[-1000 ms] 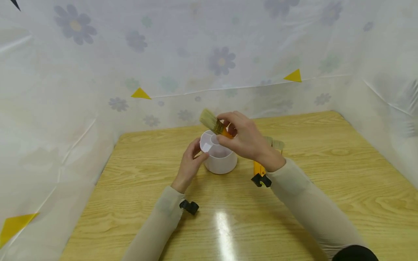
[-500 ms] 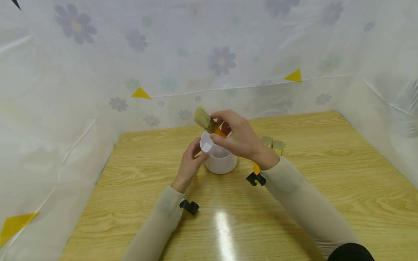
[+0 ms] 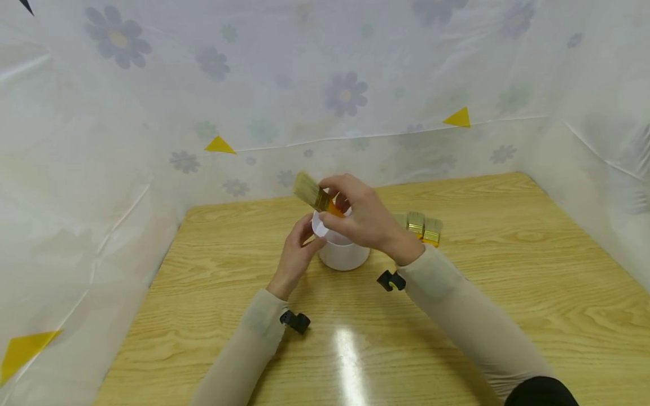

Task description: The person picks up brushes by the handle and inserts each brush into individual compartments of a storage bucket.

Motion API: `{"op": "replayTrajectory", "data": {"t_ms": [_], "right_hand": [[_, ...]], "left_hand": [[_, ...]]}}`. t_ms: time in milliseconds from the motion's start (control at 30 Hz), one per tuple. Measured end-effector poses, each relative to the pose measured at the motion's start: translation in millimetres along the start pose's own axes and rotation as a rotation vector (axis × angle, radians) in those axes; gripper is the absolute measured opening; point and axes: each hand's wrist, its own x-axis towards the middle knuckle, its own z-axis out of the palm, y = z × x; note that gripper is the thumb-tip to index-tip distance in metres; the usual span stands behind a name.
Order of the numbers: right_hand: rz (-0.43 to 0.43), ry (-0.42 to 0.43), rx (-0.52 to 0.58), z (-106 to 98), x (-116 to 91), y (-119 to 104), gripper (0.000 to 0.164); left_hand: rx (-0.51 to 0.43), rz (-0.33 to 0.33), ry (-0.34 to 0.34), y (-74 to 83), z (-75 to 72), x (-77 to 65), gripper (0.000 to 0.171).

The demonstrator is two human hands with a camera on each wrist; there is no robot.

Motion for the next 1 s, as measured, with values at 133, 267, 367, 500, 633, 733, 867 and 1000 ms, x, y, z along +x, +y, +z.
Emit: {"op": "replayTrajectory", "data": {"t_ms": [133, 267, 367, 500, 633, 733, 867, 1000], "right_hand": [[-0.017, 0.008, -0.01, 2.1, 0.3, 0.8, 0.042], [-0.019, 0.009, -0.004, 4.1, 0.0, 2.7, 0.041], [-0.012, 0.001, 0.005, 5.8, -1.4, 5.7, 0.042], [-0.005, -0.006, 0.014, 8.1, -3.2, 10.1, 0.043], [-0.005, -0.006, 0.007, 9.9, -4.3, 13.6, 0.043], [0.001, -0.01, -0.002, 11.3, -5.3, 16.6, 0.043], [0.016, -0.015, 0.002, 13.4, -7.6, 20.3, 0.043], [0.022, -0.025, 0.016, 15.7, -10.5, 24.4, 0.043]], "left_hand": [[-0.002, -0.008, -0.02, 16.2, 1.2, -5.2, 0.058], [0.012, -0.012, -0.023, 25.6, 2.6, -9.2, 0.058], [0.01, -0.018, -0.021, 26.7, 2.8, -10.3, 0.059], [0.002, -0.018, -0.023, 25.8, 2.5, -10.5, 0.059], [0.0, -0.014, -0.023, 25.4, 2.5, -10.5, 0.059], [0.002, -0.016, -0.023, 25.3, 2.5, -9.6, 0.058], [0.007, -0.018, -0.018, 23.2, 2.1, -8.0, 0.06], [0.0, -0.024, -0.01, 7.5, -0.1, -3.2, 0.063]]}}
